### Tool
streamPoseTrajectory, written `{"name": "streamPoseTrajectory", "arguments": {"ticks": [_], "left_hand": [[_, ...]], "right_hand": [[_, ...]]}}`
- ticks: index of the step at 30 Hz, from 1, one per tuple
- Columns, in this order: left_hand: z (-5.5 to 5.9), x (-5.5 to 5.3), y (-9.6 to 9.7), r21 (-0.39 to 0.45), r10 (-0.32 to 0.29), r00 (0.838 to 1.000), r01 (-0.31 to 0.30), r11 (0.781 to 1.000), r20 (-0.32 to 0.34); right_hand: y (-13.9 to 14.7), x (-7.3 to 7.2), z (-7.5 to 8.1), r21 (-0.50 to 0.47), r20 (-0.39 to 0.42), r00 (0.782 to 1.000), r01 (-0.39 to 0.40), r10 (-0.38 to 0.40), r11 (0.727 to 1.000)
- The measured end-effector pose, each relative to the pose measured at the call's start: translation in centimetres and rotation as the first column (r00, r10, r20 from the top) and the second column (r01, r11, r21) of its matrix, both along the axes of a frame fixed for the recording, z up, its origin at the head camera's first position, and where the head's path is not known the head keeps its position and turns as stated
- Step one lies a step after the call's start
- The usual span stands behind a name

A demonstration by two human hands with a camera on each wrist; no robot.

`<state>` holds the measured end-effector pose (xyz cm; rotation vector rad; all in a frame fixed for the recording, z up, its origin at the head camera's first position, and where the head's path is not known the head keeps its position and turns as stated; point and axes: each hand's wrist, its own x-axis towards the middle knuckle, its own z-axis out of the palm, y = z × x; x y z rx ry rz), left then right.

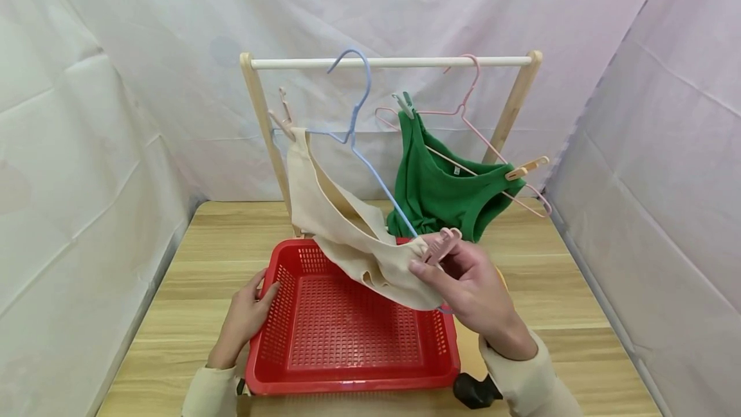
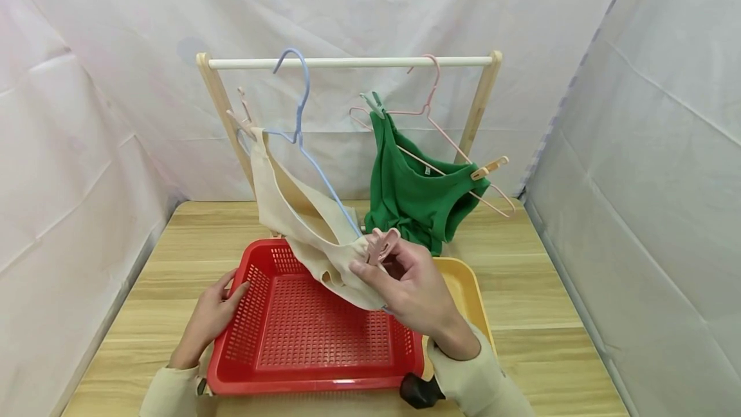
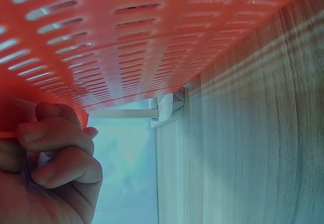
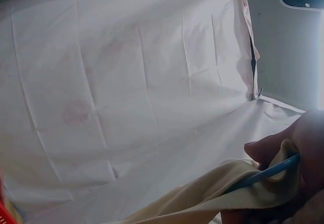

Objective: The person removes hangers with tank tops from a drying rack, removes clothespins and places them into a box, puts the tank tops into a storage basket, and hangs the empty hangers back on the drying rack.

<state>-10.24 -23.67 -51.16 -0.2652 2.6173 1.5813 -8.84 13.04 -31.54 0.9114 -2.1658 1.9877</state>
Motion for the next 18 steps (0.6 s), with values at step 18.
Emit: {"name": "streamPoseTrajectory", "arguments": {"ticks": [18], "left_hand": [[0.0,0.1,0.1,0.002,-0.001,1.000,0.001,1.000,0.004]], "right_hand": [[1.6,1.6,-0.1,-0.002,0.041,0.997,-0.060,0.060,0.998]]}}
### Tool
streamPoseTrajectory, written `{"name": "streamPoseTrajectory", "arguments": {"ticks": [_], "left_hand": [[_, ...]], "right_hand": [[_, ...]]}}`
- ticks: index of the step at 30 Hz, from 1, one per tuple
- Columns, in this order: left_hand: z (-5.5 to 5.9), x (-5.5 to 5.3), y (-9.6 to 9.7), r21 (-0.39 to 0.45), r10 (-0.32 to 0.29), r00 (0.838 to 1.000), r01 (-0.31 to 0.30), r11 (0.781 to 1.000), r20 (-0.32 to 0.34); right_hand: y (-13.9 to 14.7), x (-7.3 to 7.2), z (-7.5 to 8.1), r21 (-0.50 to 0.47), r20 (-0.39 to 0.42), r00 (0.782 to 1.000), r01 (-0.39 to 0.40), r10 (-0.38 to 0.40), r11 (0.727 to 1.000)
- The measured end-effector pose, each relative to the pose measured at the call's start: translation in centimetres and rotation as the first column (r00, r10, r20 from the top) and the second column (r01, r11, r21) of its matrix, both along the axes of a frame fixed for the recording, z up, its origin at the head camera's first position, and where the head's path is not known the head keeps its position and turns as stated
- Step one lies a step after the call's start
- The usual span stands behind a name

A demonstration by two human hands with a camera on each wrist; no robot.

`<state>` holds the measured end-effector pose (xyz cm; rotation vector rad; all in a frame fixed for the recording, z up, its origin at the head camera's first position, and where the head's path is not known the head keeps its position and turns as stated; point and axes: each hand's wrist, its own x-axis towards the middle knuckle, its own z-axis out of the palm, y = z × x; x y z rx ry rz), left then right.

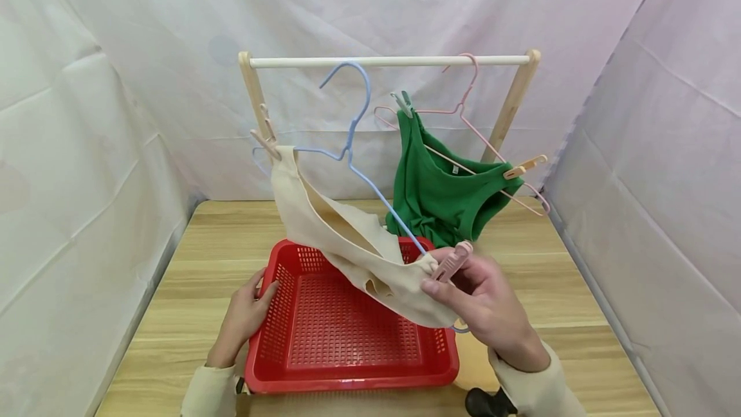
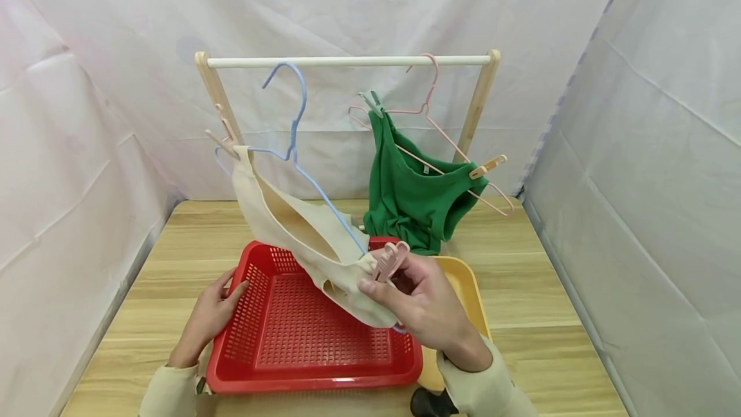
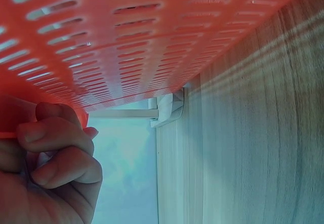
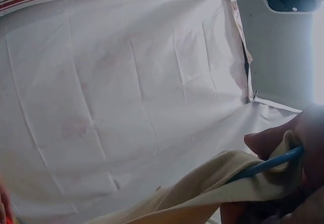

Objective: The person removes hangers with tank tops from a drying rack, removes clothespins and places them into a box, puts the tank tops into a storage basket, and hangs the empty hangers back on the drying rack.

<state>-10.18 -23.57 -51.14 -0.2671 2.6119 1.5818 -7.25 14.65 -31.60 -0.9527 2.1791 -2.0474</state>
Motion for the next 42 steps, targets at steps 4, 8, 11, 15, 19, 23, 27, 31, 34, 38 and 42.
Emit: {"name": "streamPoseTrajectory", "arguments": {"ticks": [4,8,11,15,19,23,27,31,34,38,42], "left_hand": [[0.1,-0.1,0.0,-0.008,0.006,1.000,-0.006,1.000,0.001],[0.1,-0.1,0.0,-0.004,0.005,1.000,-0.005,1.000,0.003],[0.0,-0.1,0.0,0.001,0.002,1.000,-0.002,1.000,0.003],[-0.1,-0.1,0.0,-0.007,0.003,1.000,-0.003,1.000,0.002],[-0.1,-0.1,-0.1,-0.015,0.002,1.000,-0.002,1.000,0.005],[-0.2,0.0,-0.2,-0.020,-0.002,1.000,0.002,1.000,0.001],[-0.2,0.0,-0.2,-0.038,-0.006,1.000,0.006,0.999,-0.003],[-0.1,0.0,-0.2,-0.055,-0.011,1.000,0.011,0.998,0.000],[-0.1,0.1,-0.2,-0.055,-0.012,1.000,0.013,0.998,0.007],[0.1,0.0,-0.1,-0.063,-0.022,1.000,0.023,0.998,0.017],[0.4,-0.1,-0.2,-0.104,-0.039,0.999,0.040,0.994,0.017]], "right_hand": [[0.2,0.4,0.1,-0.019,0.023,1.000,-0.014,0.014,1.000],[0.6,0.7,-0.2,-0.068,0.040,0.999,-0.034,0.037,0.997],[0.9,0.7,-0.6,-0.129,0.003,0.998,-0.068,0.069,0.989],[1.5,0.9,-1.1,-0.186,-0.041,0.994,-0.105,0.099,0.977],[2.0,1.1,-1.0,-0.203,-0.031,0.995,-0.101,0.096,0.974],[2.3,1.1,-0.7,-0.223,-0.054,0.993,-0.119,0.109,0.968],[2.5,0.7,-0.8,-0.250,-0.086,0.987,-0.153,0.136,0.956],[3.0,0.3,-1.2,-0.274,-0.078,0.986,-0.164,0.148,0.948],[3.3,0.0,-1.6,-0.302,-0.072,0.984,-0.176,0.162,0.937],[3.9,-0.8,-2.4,-0.366,-0.083,0.974,-0.228,0.213,0.902],[4.4,-1.4,-3.4,-0.427,-0.062,0.962,-0.267,0.266,0.864]]}}
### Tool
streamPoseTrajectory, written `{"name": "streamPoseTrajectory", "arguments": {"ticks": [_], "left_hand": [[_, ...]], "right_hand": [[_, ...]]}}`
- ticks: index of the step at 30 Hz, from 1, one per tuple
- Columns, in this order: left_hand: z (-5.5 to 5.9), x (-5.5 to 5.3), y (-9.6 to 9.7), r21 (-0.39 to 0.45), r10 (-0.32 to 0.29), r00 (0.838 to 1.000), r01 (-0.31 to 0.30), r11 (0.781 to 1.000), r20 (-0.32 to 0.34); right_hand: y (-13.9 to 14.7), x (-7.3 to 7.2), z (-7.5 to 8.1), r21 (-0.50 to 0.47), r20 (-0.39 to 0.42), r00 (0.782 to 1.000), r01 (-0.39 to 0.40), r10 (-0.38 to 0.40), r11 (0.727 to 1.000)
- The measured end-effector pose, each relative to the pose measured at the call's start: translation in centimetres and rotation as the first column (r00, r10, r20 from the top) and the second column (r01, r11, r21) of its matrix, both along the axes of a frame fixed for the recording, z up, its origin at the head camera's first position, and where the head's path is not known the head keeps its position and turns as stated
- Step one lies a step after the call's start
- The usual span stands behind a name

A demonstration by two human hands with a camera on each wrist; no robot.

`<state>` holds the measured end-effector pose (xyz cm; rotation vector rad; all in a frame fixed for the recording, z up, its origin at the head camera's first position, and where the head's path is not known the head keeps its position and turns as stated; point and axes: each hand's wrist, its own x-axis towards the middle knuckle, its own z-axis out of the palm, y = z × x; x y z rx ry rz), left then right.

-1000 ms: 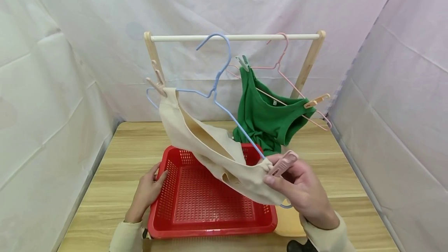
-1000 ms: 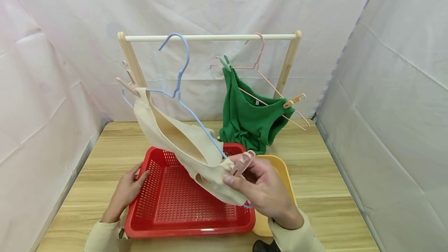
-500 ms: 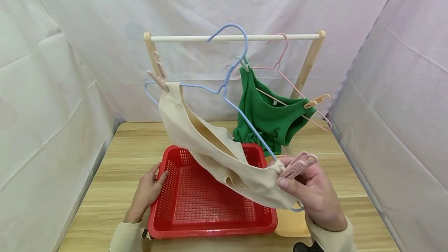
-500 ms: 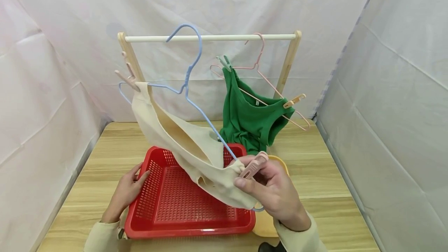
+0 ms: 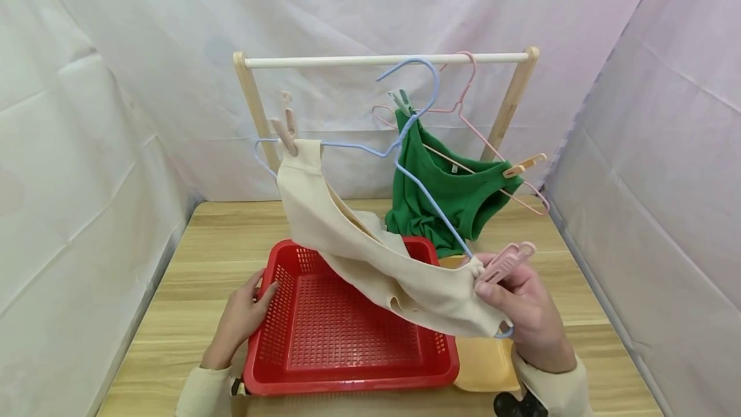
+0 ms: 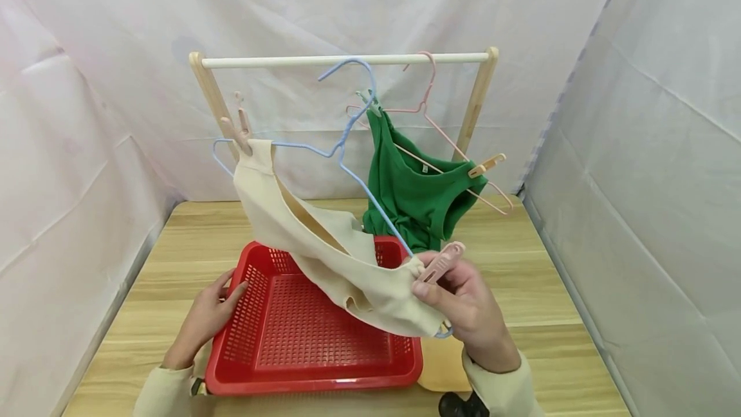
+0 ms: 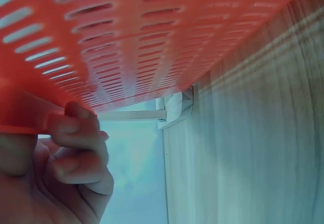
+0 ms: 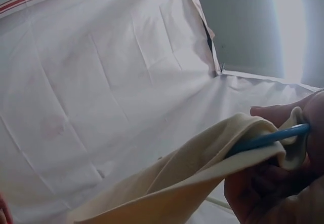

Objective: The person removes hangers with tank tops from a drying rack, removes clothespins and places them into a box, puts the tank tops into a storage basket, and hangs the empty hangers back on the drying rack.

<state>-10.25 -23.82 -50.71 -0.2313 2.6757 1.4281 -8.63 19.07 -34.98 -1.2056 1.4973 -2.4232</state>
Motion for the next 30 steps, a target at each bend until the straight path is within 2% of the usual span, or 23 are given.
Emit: {"name": "streamPoseTrajectory", "arguments": {"ticks": [3,10,16,20,22,24,27,30], "left_hand": [[0.4,0.0,-0.1,-0.040,-0.021,1.000,0.021,0.999,-0.014],[1.1,0.1,-0.2,-0.087,-0.073,0.997,0.070,0.994,-0.033],[1.9,-0.2,-0.6,-0.117,-0.125,0.992,0.123,0.985,-0.014],[3.1,-0.5,-0.8,-0.204,-0.153,0.988,0.148,0.968,-0.012],[3.7,-0.6,-0.8,-0.267,-0.171,0.984,0.154,0.951,-0.044],[4.4,-0.9,-0.7,-0.331,-0.201,0.975,0.159,0.930,-0.098],[5.4,-1.2,-0.2,-0.389,-0.258,0.948,0.169,0.906,-0.188],[6.5,-1.5,0.3,-0.400,-0.298,0.926,0.188,0.897,-0.233]], "right_hand": [[0.3,-0.4,-0.5,-0.016,0.018,1.000,-0.023,0.023,1.000],[1.2,-1.4,-2.0,-0.069,0.000,0.995,-0.097,0.097,0.993],[1.9,-1.8,-2.7,-0.055,0.024,0.996,-0.083,0.084,0.995],[2.2,-2.0,-3.1,-0.057,0.020,0.995,-0.101,0.103,0.993],[2.3,-2.2,-3.3,-0.062,0.017,0.993,-0.114,0.116,0.991],[2.4,-2.2,-3.4,-0.067,0.017,0.992,-0.124,0.125,0.990],[2.5,-2.3,-3.7,-0.072,0.018,0.991,-0.132,0.133,0.989],[2.6,-2.4,-3.8,-0.075,0.026,0.991,-0.130,0.132,0.989]]}}
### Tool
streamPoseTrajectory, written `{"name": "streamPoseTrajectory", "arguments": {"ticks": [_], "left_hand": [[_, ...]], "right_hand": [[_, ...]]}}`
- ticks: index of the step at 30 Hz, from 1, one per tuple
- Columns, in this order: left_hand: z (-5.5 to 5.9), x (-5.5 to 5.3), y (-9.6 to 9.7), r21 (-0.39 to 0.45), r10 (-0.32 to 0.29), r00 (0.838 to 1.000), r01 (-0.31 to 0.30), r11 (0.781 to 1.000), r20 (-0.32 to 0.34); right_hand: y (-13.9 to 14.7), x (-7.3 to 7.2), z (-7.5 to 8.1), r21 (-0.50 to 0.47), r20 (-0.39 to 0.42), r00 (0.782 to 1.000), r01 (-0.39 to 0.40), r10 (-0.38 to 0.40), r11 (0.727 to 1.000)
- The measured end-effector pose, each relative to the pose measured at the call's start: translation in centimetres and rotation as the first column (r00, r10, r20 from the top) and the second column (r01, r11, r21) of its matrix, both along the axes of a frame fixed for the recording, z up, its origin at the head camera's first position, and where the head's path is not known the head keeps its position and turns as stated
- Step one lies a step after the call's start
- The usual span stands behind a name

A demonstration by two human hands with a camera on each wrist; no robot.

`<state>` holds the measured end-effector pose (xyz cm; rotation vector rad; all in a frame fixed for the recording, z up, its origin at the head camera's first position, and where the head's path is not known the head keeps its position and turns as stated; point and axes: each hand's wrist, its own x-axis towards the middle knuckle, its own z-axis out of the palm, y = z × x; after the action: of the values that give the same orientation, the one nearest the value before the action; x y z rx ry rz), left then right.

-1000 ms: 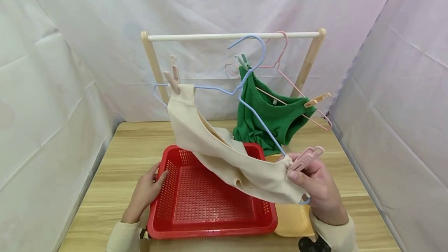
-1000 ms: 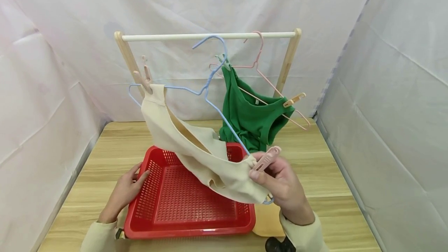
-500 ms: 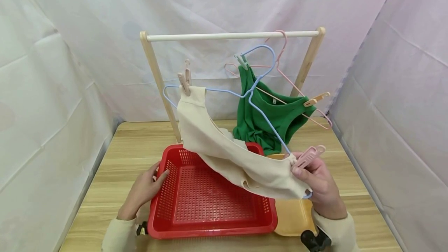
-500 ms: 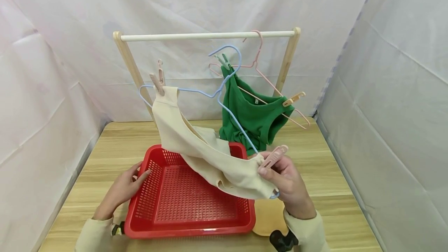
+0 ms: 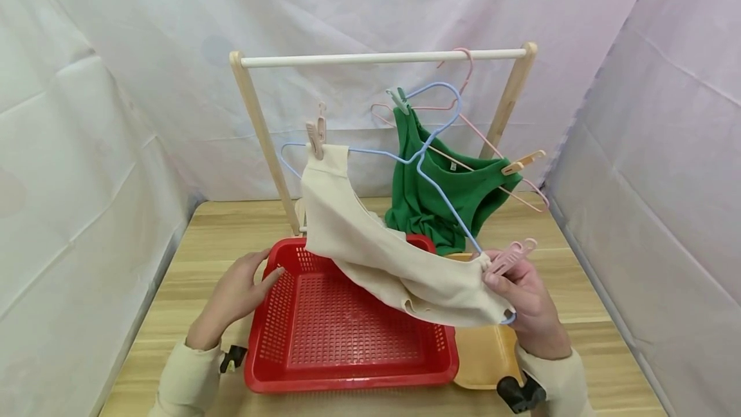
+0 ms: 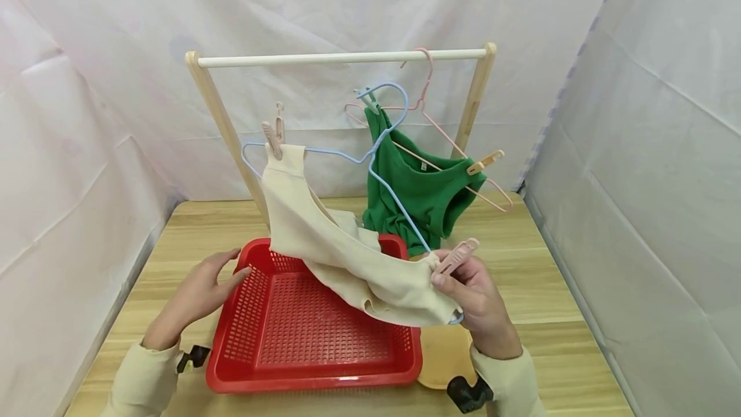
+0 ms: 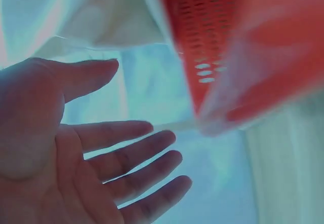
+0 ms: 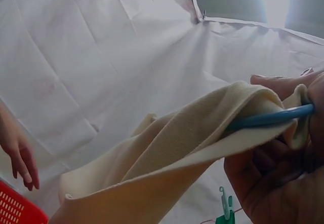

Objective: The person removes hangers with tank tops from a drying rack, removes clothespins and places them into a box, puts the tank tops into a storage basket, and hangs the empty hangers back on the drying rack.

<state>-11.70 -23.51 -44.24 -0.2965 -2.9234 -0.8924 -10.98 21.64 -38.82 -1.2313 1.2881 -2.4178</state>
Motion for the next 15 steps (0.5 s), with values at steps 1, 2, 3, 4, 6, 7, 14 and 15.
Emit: {"name": "streamPoseTrajectory", "arguments": {"ticks": [1,2,3,4,6,7,14,15], "left_hand": [[0.4,-0.1,0.2,0.001,-0.010,1.000,0.010,1.000,-0.005],[0.8,-0.1,0.4,0.002,-0.020,1.000,0.020,1.000,-0.004],[1.2,-0.1,0.7,0.001,-0.028,1.000,0.028,1.000,0.001],[1.5,-0.2,1.0,0.002,-0.036,0.999,0.036,0.999,0.008],[2.2,-0.3,1.6,0.010,-0.056,0.998,0.056,0.998,0.020],[2.4,-0.3,2.0,0.013,-0.065,0.998,0.065,0.998,0.021],[3.7,-1.1,4.3,0.084,-0.099,0.995,0.097,0.992,0.026],[3.8,-1.3,4.6,0.103,-0.104,0.994,0.100,0.990,0.033]], "right_hand": [[0.0,0.0,-0.1,0.000,0.002,1.000,0.001,-0.001,1.000],[0.0,0.0,-0.1,0.000,0.003,1.000,0.000,0.000,1.000],[0.0,0.0,-0.2,0.000,0.004,1.000,0.000,0.000,1.000],[0.0,0.0,-0.2,0.002,0.005,1.000,0.002,-0.002,1.000],[0.0,-0.1,-0.3,0.003,0.003,1.000,0.005,-0.005,1.000],[0.1,-0.1,-0.4,0.003,0.000,1.000,0.003,-0.003,1.000],[0.2,-0.1,-0.6,0.016,0.011,1.000,0.021,-0.021,1.000],[0.2,-0.1,-0.6,0.016,0.015,1.000,0.024,-0.024,1.000]]}}
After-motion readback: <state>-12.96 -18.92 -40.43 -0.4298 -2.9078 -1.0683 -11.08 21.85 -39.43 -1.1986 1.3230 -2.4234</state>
